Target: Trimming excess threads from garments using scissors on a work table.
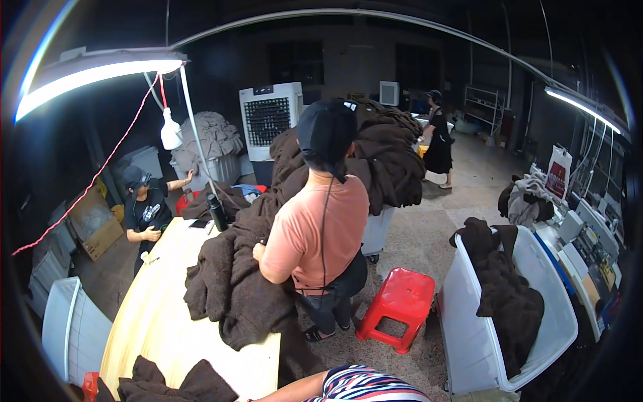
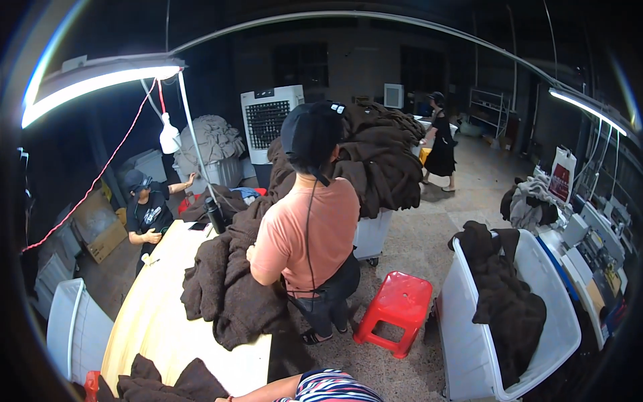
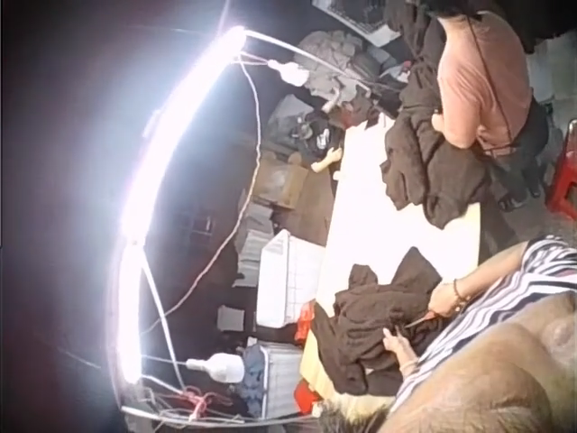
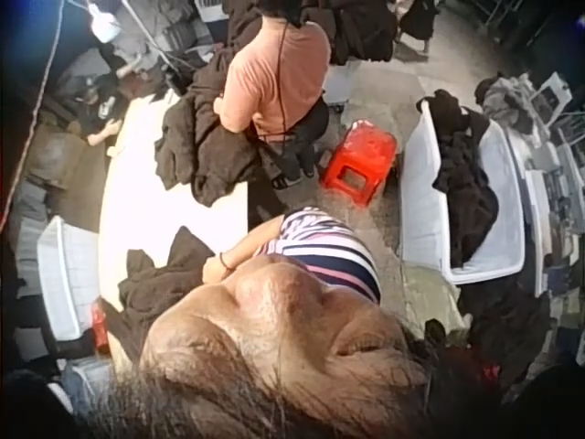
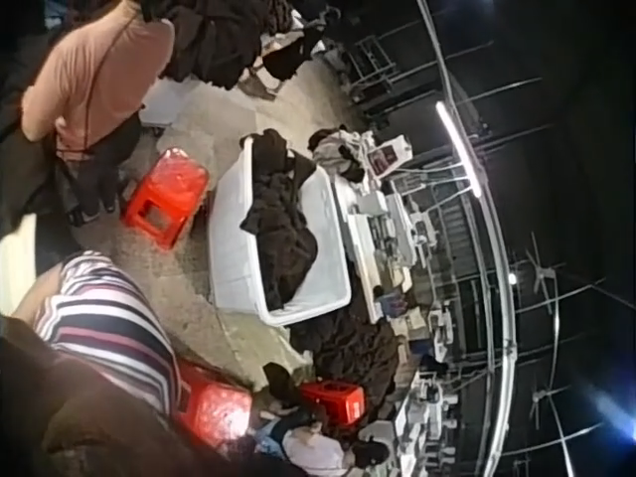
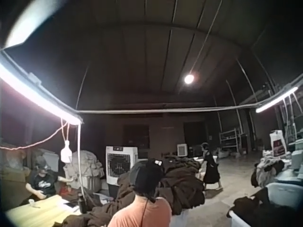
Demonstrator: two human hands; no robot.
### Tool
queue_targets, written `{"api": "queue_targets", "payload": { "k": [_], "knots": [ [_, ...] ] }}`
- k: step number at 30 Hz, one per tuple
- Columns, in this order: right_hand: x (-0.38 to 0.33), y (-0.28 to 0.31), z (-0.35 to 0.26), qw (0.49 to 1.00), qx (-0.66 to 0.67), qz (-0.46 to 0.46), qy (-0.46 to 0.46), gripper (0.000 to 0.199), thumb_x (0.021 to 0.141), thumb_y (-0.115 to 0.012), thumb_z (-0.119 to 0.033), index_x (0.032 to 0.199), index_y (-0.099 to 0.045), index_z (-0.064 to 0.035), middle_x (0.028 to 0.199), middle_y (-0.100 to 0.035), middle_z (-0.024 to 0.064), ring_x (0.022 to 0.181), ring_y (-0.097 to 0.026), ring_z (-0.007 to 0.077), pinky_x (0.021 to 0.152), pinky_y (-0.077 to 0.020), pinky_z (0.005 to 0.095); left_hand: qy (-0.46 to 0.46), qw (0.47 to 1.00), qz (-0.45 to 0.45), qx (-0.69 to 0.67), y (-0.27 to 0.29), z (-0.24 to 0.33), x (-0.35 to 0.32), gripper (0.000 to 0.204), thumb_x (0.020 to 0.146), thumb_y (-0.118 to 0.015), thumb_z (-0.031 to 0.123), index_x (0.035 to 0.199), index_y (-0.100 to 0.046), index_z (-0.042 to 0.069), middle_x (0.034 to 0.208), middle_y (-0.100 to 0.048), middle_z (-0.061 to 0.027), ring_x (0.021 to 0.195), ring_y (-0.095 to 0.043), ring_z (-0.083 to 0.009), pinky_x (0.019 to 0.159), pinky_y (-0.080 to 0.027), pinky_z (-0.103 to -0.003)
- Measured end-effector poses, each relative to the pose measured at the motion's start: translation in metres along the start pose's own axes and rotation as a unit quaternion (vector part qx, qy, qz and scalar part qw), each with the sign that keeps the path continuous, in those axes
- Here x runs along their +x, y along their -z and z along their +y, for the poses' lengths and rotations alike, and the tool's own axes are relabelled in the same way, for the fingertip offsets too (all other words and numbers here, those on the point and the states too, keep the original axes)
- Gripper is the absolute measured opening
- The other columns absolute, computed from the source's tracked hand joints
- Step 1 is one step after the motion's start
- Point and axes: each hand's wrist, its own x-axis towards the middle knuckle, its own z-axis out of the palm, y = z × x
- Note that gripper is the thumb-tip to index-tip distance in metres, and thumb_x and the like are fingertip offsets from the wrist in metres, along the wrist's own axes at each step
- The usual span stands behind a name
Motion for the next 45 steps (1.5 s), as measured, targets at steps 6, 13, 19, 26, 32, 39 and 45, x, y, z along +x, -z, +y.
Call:
{"api": "queue_targets", "payload": {
  "k": [6, 13, 19, 26, 32, 39, 45],
  "knots": [
    [-0.023, -0.041, 0.05, 0.976, 0.048, 0.21, 0.023, 0.025, 0.079, -0.056, -0.029, 0.086, -0.069, -0.0084, 0.082, -0.068, 0.0188, 0.078, -0.066, 0.0366, 0.067, -0.0521, 0.0466, -0.023, 0.999, -0.006, 0.031, -0.061, 0.019, -0.035, 0.033, 0.082, -0.073, 0.016, 0.096, -0.057, -0.009, 0.089, -0.061, -0.0154, 0.079, -0.058, -0.0298, 0.064, -0.054, -0.04],
    [-0.084, -0.051, 0.07, 0.966, 0.187, 0.176, 0.009, 0.026, 0.084, -0.058, -0.024, 0.107, -0.068, -0.0166, 0.093, -0.069, 0.0148, 0.085, -0.065, 0.0333, 0.076, -0.0506, 0.0418, -0.233, 0.875, -0.001, 0.424, -0.095, 0.008, -0.066, 0.065, 0.062, -0.09, 0.025, 0.108, -0.061, -0.012, 0.108, -0.064, -0.0272, 0.099, -0.062, -0.0377, 0.09, -0.05, -0.043],
    [-0.111, -0.069, 0.08, 0.966, 0.16, 0.204, -0.013, 0.031, 0.087, -0.056, -0.019, 0.116, -0.067, -0.0184, 0.096, -0.069, 0.014, 0.087, -0.066, 0.0306, 0.075, -0.0514, 0.0419, -0.452, 0.84, -0.097, 0.283, -0.06, -0.014, -0.037, 0.067, 0.056, -0.092, 0.029, 0.105, -0.063, -0.006, 0.106, -0.066, -0.0247, 0.098, -0.062, -0.0386, 0.089, -0.05, -0.043],
    [-0.096, -0.11, 0.112, 0.948, 0.135, 0.28, -0.065, 0.035, 0.084, -0.059, -0.018, 0.118, -0.067, -0.0201, 0.096, -0.069, 0.0161, 0.087, -0.066, 0.0308, 0.076, -0.0523, 0.0413, -0.14, 0.869, 0.006, 0.475, -0.085, 0.009, -0.066, 0.075, 0.057, -0.093, 0.033, 0.112, -0.06, -0.006, 0.112, -0.063, -0.025, 0.103, -0.06, -0.0377, 0.093, -0.049, -0.042],
    [-0.057, -0.134, 0.132, 0.954, 0.103, 0.241, -0.142, 0.02, 0.076, -0.062, -0.016, 0.084, -0.065, 0.0021, 0.09, -0.068, 0.0221, 0.089, -0.067, 0.0349, 0.079, -0.0526, 0.044, -0.062, 0.923, -0.065, 0.373, -0.083, 0.021, -0.057, 0.099, 0.065, -0.088, 0.039, 0.138, -0.038, -0.005, 0.134, -0.05, -0.0264, 0.118, -0.053, -0.0378, 0.1, -0.046, -0.041],
    [-0.082, -0.132, 0.1, 0.963, 0.153, 0.152, -0.159, 0.029, 0.078, -0.068, -0.028, 0.093, -0.067, -0.0034, 0.087, -0.068, 0.0205, 0.089, -0.067, 0.0368, 0.076, -0.0526, 0.046, 0.03, 0.928, -0.142, 0.343, -0.082, 0.05, -0.065, 0.058, 0.078, -0.076, 0.028, 0.121, -0.053, -0.004, 0.118, -0.058, -0.0194, 0.098, -0.056, -0.03, 0.081, -0.048, -0.041],
    [-0.095, -0.153, 0.102, 0.954, 0.193, 0.128, -0.191, 0.024, 0.079, -0.067, -0.023, 0.089, -0.066, -0.0012, 0.088, -0.068, 0.0213, 0.09, -0.066, 0.0375, 0.076, -0.0509, 0.0453, 0.125, 0.921, -0.181, 0.32, -0.086, 0.066, -0.068, 0.033, 0.085, -0.068, 0.018, 0.111, -0.064, -0.002, 0.11, -0.063, -0.0133, 0.085, -0.059, -0.0229, 0.064, -0.049, -0.041]
  ]
}}
